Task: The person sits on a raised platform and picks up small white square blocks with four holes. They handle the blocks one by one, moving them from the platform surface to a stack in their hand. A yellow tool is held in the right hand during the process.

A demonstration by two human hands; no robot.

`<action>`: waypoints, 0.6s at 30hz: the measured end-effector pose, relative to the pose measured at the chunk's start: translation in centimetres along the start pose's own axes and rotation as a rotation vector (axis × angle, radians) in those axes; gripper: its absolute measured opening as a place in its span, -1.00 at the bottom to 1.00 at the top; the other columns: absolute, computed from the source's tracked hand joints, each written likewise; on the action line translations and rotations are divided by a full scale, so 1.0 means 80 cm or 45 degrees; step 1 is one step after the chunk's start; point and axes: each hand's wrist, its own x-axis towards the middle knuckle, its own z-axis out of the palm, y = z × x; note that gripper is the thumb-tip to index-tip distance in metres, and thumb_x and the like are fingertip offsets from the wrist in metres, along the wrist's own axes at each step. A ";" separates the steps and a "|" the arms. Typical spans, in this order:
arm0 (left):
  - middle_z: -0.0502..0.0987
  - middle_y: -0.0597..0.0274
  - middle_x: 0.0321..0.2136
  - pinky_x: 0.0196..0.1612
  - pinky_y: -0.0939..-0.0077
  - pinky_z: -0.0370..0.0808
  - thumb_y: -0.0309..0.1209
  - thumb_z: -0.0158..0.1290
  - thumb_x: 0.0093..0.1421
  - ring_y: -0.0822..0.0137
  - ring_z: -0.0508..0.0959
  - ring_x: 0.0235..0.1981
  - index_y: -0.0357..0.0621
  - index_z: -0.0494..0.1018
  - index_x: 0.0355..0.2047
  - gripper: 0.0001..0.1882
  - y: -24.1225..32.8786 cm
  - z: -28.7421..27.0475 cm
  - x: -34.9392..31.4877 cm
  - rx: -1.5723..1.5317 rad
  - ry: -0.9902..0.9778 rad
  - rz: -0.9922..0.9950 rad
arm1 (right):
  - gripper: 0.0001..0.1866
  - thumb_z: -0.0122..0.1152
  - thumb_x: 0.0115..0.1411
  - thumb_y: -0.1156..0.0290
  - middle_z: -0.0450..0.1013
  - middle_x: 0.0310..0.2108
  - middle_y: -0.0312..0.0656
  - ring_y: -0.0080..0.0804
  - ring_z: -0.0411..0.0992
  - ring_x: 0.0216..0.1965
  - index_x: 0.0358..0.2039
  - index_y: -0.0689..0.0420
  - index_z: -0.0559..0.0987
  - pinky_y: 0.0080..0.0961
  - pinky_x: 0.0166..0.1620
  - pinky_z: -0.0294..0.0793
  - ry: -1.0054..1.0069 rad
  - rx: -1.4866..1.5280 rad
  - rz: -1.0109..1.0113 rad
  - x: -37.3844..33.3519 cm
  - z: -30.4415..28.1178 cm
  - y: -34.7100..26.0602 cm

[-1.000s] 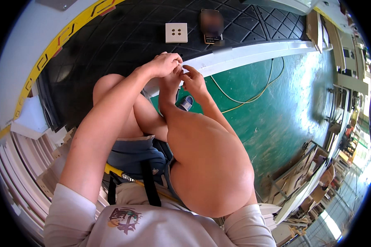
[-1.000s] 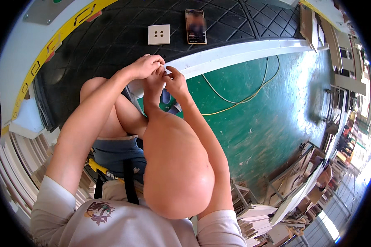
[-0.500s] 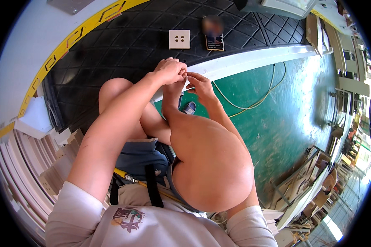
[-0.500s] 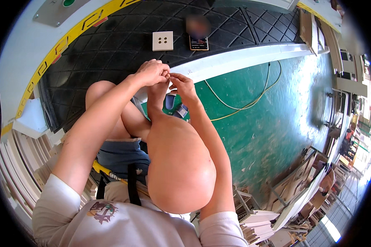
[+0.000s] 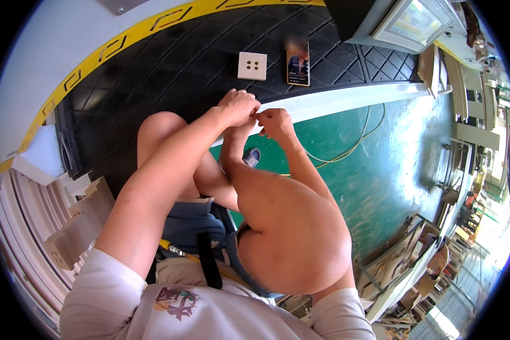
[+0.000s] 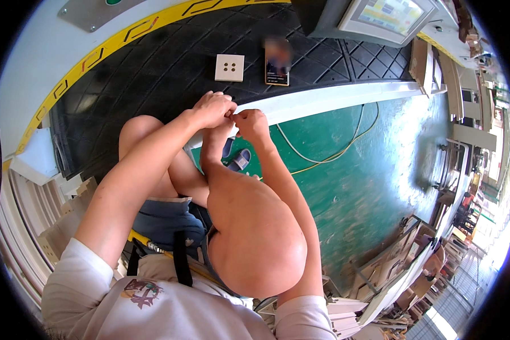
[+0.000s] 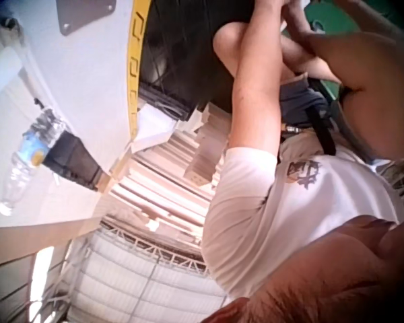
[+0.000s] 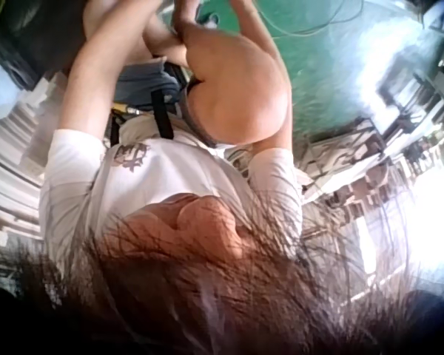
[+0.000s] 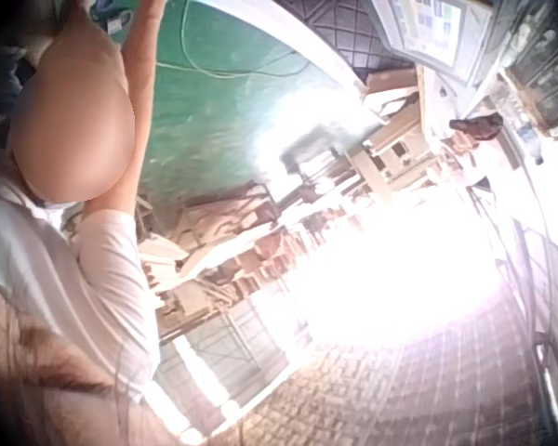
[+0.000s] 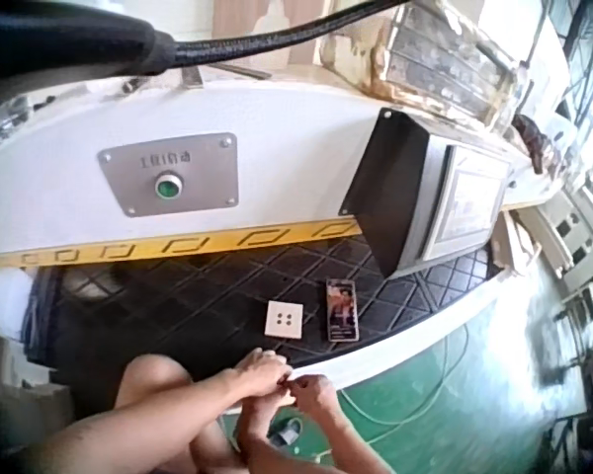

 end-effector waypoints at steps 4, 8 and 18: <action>0.61 0.25 -0.30 0.06 0.16 0.45 -0.18 0.28 0.04 0.14 0.59 -0.08 0.04 0.63 -0.42 -0.82 -0.003 0.002 0.003 -0.015 -0.045 -0.015 | -0.62 0.27 0.24 0.17 0.60 -0.56 -0.19 -0.37 0.59 -0.64 -0.48 0.26 0.69 -0.44 -0.55 0.54 -0.087 -0.171 0.145 0.011 -0.006 -0.022; 0.62 0.26 -0.30 0.06 0.16 0.44 -0.17 0.28 0.03 0.13 0.59 -0.08 0.06 0.64 -0.42 -0.81 -0.002 0.005 0.002 -0.034 0.023 -0.018 | -0.51 0.29 0.21 0.06 0.52 -0.69 -0.20 -0.39 0.53 -0.68 -0.67 0.19 0.59 -0.42 -0.63 0.36 -0.067 -0.150 0.266 0.009 -0.004 -0.037; 0.64 0.23 -0.29 0.04 0.13 0.42 -0.15 0.31 -0.01 0.10 0.58 -0.06 0.05 0.67 -0.41 -0.77 -0.004 0.007 0.001 -0.111 0.054 -0.050 | -0.62 0.31 0.17 0.18 0.53 -0.68 -0.22 -0.53 0.30 -0.73 -0.65 0.19 0.63 -0.49 -0.67 0.20 -0.195 -0.131 0.342 0.025 -0.009 -0.052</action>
